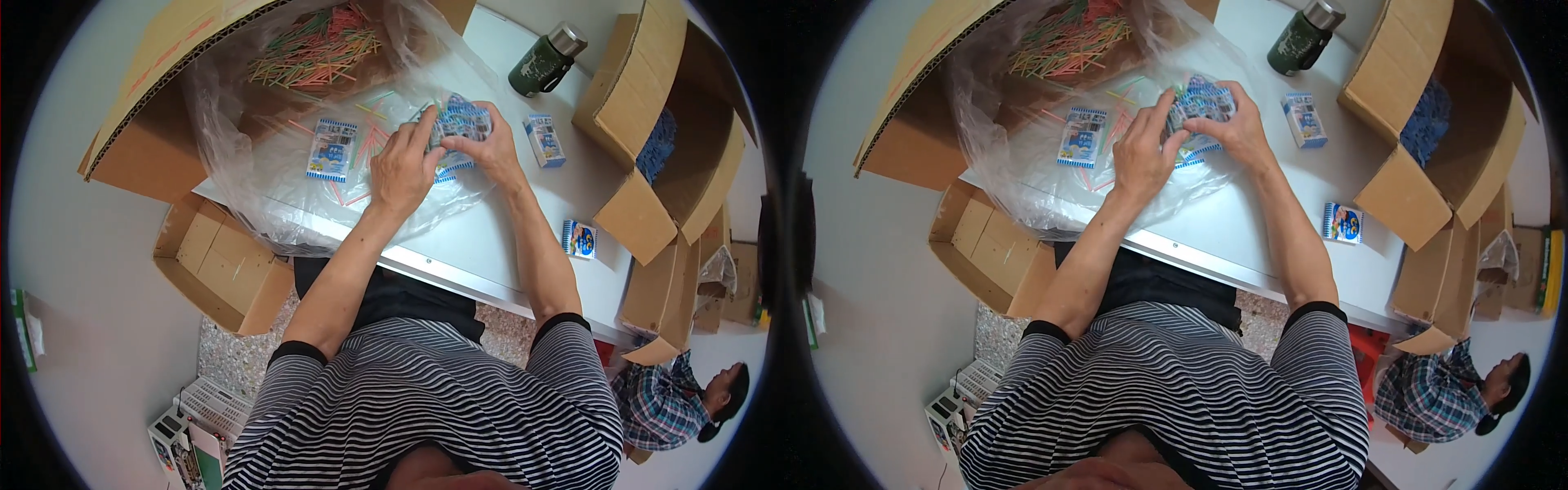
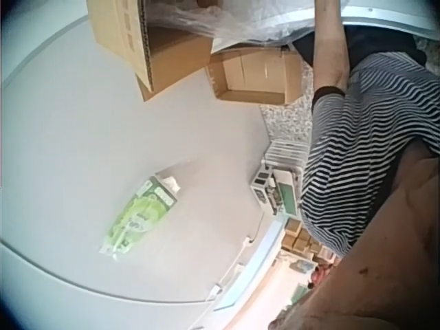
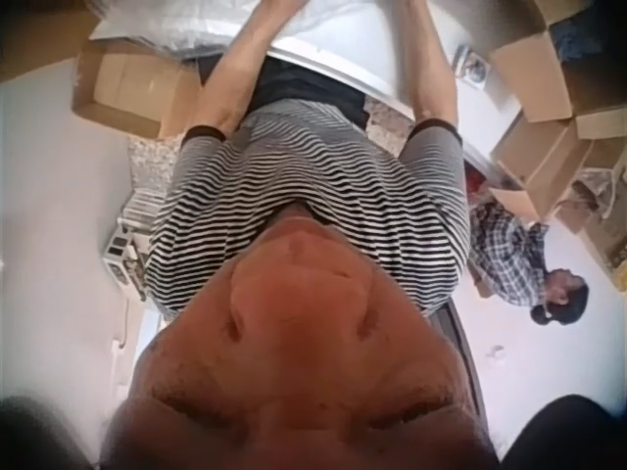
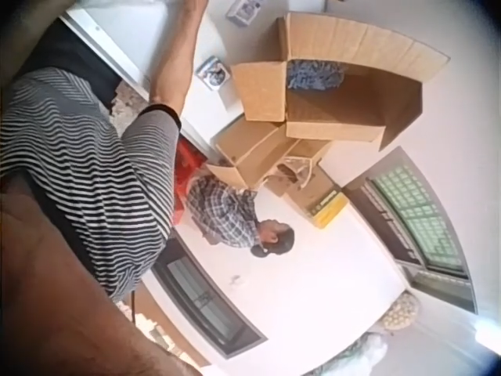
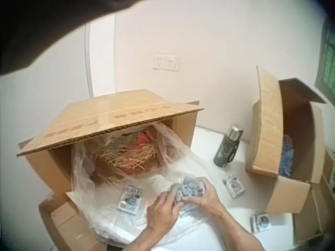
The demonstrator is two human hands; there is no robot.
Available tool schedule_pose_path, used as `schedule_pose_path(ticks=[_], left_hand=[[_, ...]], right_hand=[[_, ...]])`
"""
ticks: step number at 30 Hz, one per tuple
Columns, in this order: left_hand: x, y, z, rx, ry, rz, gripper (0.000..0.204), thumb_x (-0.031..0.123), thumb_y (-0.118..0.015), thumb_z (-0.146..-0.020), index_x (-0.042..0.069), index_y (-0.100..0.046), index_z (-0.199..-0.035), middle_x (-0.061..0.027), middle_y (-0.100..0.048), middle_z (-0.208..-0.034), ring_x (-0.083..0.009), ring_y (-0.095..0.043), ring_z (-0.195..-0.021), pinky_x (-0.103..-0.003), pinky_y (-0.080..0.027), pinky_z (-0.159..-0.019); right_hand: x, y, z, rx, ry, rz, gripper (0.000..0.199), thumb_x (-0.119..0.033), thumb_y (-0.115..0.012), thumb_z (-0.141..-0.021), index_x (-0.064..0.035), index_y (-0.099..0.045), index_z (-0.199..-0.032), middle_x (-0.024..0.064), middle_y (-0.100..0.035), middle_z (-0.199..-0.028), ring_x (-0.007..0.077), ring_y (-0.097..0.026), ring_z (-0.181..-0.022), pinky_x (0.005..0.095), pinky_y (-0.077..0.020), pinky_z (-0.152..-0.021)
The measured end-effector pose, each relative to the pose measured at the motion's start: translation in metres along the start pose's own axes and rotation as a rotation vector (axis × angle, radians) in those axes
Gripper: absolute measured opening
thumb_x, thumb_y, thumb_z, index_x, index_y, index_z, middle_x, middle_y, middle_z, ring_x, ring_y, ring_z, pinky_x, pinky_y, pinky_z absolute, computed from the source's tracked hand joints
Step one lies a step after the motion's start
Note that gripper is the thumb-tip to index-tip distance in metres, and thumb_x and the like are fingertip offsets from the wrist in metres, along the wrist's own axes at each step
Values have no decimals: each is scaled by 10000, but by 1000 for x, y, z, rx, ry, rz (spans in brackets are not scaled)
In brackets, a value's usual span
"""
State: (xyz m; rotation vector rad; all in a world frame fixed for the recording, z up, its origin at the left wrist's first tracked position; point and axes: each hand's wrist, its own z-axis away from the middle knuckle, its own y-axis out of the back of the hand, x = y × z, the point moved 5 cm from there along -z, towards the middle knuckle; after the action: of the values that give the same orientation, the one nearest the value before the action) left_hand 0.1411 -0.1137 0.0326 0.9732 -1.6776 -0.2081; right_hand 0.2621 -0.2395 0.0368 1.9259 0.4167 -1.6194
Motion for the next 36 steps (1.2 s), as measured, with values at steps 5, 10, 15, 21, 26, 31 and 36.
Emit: schedule_pose_path(ticks=[5,10,15,21,26,31,36], left_hand=[[0,4,8,210,-57,283,898,140,-854,-716,0,-384,-1468,-144,-641,-1049,-298,-644,-933,-396,-536,-804],[-12,-5,5,148,172,472,875,118,-867,-687,-24,-424,-1427,-165,-656,-1074,-283,-644,-1008,-367,-524,-861],[-14,-16,4,-114,273,414,628,91,-840,-697,-14,-590,-1263,-218,-659,-1123,-323,-631,-1092,-370,-516,-910],[8,-9,-13,4,-45,276,549,86,-810,-699,-2,-622,-1207,-246,-655,-1137,-391,-635,-1064,-417,-516,-917],[17,-9,-36,-179,-91,126,870,138,-880,-641,53,-484,-1411,-171,-661,-1114,-284,-662,-954,-337,-538,-839],[30,-1,-46,6,-381,170,1006,281,-925,-614,54,-418,-1452,-114,-624,-992,-225,-611,-760,-336,-550,-729],[28,-4,-45,279,-526,230,885,377,-892,-694,10,-467,-1379,-72,-589,-897,-164,-544,-644,-297,-527,-571]], right_hand=[[2,11,27,83,10,-147,677,-103,-906,-668,2,-532,-1223,87,-679,-1044,142,-647,-911,283,-537,-835],[9,13,32,-2,20,-203,644,-44,-884,-680,-16,-564,-1239,70,-671,-1081,136,-626,-1015,294,-498,-946],[11,10,33,-64,67,-147,640,-22,-879,-684,-25,-582,-1251,44,-672,-1102,124,-615,-1036,300,-490,-958],[12,11,30,-15,42,-200,592,-28,-864,-720,-16,-597,-1248,45,-694,-1069,110,-634,-977,278,-517,-896],[16,20,32,58,-5,-291,496,-40,-835,-758,14,-613,-1199,57,-718,-1001,110,-662,-891,256,-539,-820],[24,25,30,115,-9,-312,326,-68,-766,-816,-1,-667,-1119,47,-717,-1002,111,-665,-879,262,-534,-814],[28,27,29,188,1,-490,303,-80,-780,-820,-2,-679,-1095,40,-725,-979,107,-662,-860,252,-529,-800]])
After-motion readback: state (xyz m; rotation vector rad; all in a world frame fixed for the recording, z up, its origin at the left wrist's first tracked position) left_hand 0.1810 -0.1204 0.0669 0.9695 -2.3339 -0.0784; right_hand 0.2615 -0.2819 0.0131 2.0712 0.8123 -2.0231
